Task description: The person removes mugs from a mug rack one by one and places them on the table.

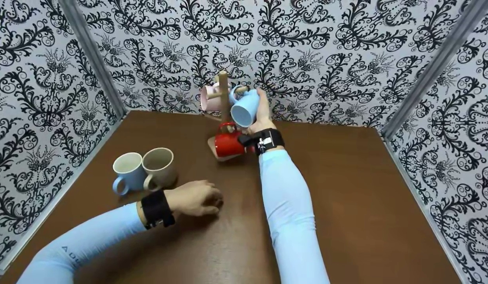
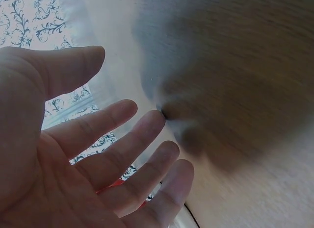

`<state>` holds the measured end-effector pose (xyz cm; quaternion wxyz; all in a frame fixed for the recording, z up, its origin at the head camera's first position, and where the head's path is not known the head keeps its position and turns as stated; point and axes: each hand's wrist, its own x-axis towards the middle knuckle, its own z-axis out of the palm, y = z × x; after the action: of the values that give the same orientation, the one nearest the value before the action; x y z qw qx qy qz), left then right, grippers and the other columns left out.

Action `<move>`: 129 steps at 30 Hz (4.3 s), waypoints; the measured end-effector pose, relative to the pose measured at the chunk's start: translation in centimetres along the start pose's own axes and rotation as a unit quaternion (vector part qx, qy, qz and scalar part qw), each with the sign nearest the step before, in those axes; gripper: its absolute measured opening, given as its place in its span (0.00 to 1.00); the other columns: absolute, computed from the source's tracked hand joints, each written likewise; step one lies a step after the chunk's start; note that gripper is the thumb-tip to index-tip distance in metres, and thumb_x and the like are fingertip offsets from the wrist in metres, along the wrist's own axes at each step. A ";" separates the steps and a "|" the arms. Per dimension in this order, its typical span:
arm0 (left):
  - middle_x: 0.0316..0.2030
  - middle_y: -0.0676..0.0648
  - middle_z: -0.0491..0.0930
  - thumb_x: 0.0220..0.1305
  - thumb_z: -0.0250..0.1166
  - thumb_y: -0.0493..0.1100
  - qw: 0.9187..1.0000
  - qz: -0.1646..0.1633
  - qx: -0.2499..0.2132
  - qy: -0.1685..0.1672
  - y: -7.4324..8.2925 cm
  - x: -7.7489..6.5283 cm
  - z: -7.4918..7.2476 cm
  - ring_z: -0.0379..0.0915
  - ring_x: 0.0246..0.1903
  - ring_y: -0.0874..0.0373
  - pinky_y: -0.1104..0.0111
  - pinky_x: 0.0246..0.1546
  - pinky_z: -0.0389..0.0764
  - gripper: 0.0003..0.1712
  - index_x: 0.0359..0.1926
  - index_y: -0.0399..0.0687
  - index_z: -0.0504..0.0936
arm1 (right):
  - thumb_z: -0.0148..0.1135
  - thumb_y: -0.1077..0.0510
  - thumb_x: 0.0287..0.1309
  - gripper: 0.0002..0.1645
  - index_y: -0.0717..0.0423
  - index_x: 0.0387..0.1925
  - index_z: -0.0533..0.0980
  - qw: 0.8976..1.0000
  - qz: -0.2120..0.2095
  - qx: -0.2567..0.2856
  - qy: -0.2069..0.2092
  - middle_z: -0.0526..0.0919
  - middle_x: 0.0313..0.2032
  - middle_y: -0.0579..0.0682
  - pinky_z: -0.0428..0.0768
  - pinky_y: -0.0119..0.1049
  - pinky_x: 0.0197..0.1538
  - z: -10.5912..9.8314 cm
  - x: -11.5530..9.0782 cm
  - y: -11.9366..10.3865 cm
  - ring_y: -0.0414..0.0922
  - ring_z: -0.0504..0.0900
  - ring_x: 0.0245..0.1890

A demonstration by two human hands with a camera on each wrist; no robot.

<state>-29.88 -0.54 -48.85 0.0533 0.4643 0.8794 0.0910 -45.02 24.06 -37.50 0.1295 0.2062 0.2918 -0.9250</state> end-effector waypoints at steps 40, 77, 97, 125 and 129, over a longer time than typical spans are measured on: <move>0.29 0.56 0.81 0.62 0.73 0.54 1.000 0.017 0.011 0.016 0.3 0.2 0.0 0.82 0.33 0.57 0.60 0.33 0.84 0.14 0.43 0.52 0.89 | 0.84 0.32 0.42 0.61 0.50 0.71 0.63 0.999 -0.013 -0.024 0.035 0.82 0.58 0.56 0.88 0.46 0.49 0.1 -1.5 -1.1 0.54 0.89 0.48; 0.31 0.57 0.85 0.62 0.74 0.56 1.000 0.006 0.014 0.003 0.6 0.1 0.0 0.84 0.37 0.58 0.60 0.39 0.86 0.18 0.48 0.53 0.90 | 0.80 0.31 0.49 0.58 0.48 0.72 0.61 0.999 -0.019 0.008 0.030 0.76 0.61 0.52 0.88 0.46 0.50 -0.4 -1.6 -2.5 0.51 0.85 0.51; 0.32 0.54 0.87 0.62 0.73 0.55 1.000 0.015 0.004 0.008 0.6 0.6 0.1 0.83 0.34 0.59 0.62 0.36 0.84 0.15 0.44 0.54 0.91 | 0.82 0.34 0.48 0.58 0.49 0.72 0.61 0.999 -0.048 0.011 0.019 0.78 0.62 0.56 0.88 0.48 0.51 -1.0 -2.5 -2.6 0.54 0.87 0.52; 0.35 0.57 0.90 0.66 0.71 0.52 0.996 0.008 -0.087 0.017 -0.1 0.8 -0.2 0.86 0.37 0.62 0.64 0.41 0.85 0.16 0.49 0.50 0.90 | 0.70 0.31 0.61 0.45 0.52 0.68 0.68 0.983 -0.147 -0.111 -0.011 0.80 0.59 0.56 0.88 0.43 0.42 -2.1 -4.0 -2.3 0.51 0.88 0.45; 0.36 0.55 0.90 0.66 0.71 0.51 0.993 0.005 -0.114 0.022 -0.3 0.8 0.2 0.85 0.36 0.63 0.68 0.39 0.84 0.16 0.49 0.49 0.90 | 0.69 0.31 0.61 0.44 0.51 0.68 0.68 0.976 -0.170 -0.138 -0.010 0.80 0.58 0.56 0.88 0.43 0.41 -2.0 -4.0 -2.1 0.51 0.87 0.45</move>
<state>-30.55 -0.05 -49.10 0.0859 0.4573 0.8619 0.2015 -41.60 27.45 -36.12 0.0010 0.1245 0.4461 -0.8863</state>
